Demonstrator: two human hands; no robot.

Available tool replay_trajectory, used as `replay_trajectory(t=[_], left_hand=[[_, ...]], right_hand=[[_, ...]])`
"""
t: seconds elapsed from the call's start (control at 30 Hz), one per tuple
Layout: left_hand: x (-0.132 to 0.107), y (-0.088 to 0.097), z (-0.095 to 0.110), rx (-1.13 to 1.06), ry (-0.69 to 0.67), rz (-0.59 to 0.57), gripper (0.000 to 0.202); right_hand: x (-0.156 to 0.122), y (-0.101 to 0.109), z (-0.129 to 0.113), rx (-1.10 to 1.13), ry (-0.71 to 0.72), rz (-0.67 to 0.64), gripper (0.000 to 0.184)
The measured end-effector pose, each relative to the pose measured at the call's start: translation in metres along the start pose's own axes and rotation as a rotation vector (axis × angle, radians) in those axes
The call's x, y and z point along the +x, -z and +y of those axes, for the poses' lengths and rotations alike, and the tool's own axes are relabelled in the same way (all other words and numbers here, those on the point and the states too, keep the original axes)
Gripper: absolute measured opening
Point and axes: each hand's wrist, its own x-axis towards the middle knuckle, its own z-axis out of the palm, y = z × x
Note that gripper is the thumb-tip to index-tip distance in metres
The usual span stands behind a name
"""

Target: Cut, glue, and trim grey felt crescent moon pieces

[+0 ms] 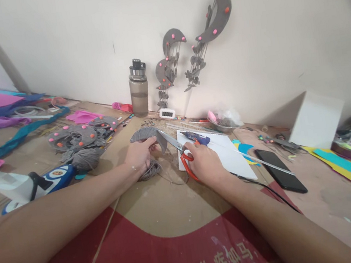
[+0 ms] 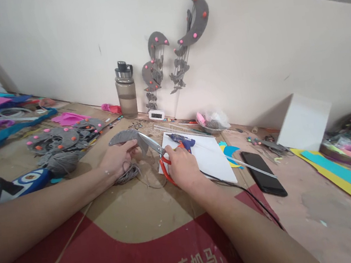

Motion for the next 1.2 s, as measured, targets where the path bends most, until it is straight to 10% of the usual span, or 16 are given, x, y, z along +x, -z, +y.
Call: replay_trajectory(t=[1.2], left_hand=[[-0.0043,0.0010,0.0040,0.017,0.007,-0.062,0.017]], right_hand=[[0.0005,0.0041,-0.0012,-0.037,0.016,-0.062,0.038]])
